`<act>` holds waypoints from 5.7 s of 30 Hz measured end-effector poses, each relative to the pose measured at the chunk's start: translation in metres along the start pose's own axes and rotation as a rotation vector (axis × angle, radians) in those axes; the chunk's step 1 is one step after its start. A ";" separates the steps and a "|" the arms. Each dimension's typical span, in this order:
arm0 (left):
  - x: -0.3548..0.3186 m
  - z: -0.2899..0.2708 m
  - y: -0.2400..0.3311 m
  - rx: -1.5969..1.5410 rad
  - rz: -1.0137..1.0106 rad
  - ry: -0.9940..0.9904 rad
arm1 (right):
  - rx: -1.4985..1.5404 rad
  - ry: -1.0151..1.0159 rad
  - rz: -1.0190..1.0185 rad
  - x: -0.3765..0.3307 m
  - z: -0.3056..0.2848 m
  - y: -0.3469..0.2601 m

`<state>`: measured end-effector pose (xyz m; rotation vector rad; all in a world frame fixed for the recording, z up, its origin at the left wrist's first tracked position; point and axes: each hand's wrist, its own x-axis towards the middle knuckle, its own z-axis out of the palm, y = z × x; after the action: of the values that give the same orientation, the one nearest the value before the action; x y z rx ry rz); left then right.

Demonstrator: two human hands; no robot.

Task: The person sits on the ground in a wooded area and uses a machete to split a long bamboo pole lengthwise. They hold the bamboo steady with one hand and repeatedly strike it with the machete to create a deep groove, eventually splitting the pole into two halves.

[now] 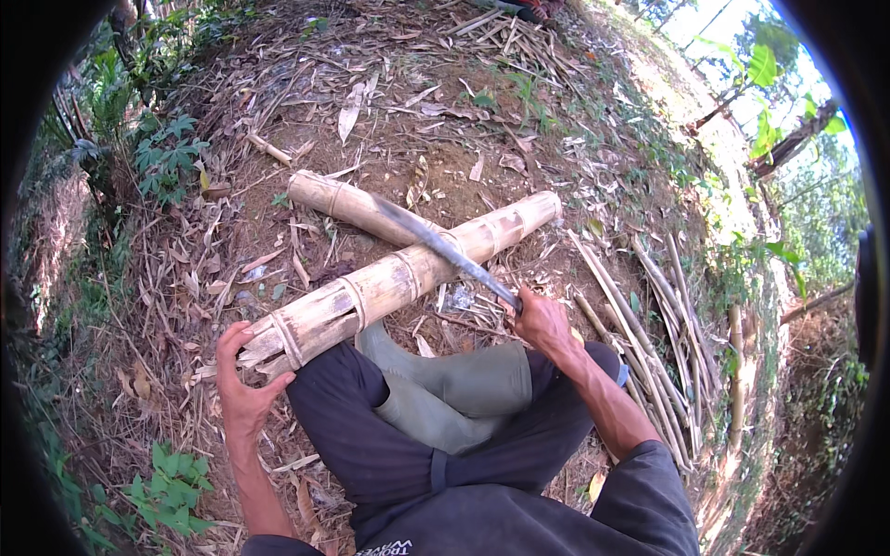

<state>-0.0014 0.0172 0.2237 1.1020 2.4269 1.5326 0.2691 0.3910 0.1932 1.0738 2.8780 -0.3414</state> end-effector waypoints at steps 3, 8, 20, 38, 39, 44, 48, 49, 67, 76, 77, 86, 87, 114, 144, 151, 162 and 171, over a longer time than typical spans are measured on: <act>0.004 -0.002 0.002 0.069 0.057 -0.023 | 0.002 -0.031 0.076 0.013 -0.011 0.014; 0.001 -0.002 -0.008 0.047 0.023 -0.009 | -0.007 -0.049 0.045 -0.001 -0.005 -0.001; -0.007 -0.002 0.002 0.147 -0.005 0.005 | 0.026 -0.009 0.053 0.005 -0.012 0.009; 0.005 0.025 0.015 -0.500 -0.684 0.265 | 0.027 -0.022 0.041 0.001 -0.011 -0.002; 0.007 0.026 0.018 -0.522 -0.716 0.270 | 0.009 -0.030 0.013 -0.001 -0.011 -0.005; 0.002 0.027 0.019 -0.440 -0.704 0.346 | 0.002 -0.039 0.037 0.000 -0.017 -0.007; 0.005 0.035 0.037 -0.471 -0.724 0.418 | -0.001 -0.035 0.087 0.008 -0.008 0.019; 0.005 0.034 0.039 -0.462 -0.720 0.401 | -0.018 -0.072 0.083 0.000 -0.008 0.013; -0.006 0.029 0.010 -0.360 -0.404 0.317 | 0.032 -0.060 0.092 -0.001 -0.009 -0.003; -0.008 0.028 0.012 -0.402 -0.369 0.298 | 0.036 -0.023 0.042 -0.008 -0.006 0.001; -0.010 0.029 0.011 -0.404 -0.347 0.307 | 0.040 -0.033 0.013 -0.016 -0.010 -0.009; -0.013 0.027 0.011 -0.360 -0.280 0.264 | 0.022 -0.037 -0.003 -0.015 -0.012 -0.008; -0.013 0.028 0.012 -0.391 -0.281 0.266 | 0.011 -0.048 0.010 -0.013 -0.012 -0.007; -0.026 0.031 0.005 -0.525 -0.167 0.196 | -0.095 -0.151 -0.037 -0.014 -0.033 -0.009; 0.019 0.027 0.016 -0.600 -0.691 0.277 | 0.039 0.028 0.130 -0.009 -0.002 0.002; 0.022 0.020 0.014 -0.455 -0.318 0.245 | 0.031 -0.004 0.014 -0.024 -0.020 -0.018; -0.002 0.039 0.012 -0.355 -0.157 0.353 | -0.019 -0.071 -0.024 -0.036 -0.022 -0.015; -0.010 0.038 0.020 -0.418 -0.624 0.258 | -0.010 -0.066 0.000 -0.034 -0.019 -0.014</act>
<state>0.0320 0.0453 0.2173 0.0615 2.1166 1.8749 0.2862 0.3633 0.2181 1.0411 2.8188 -0.3544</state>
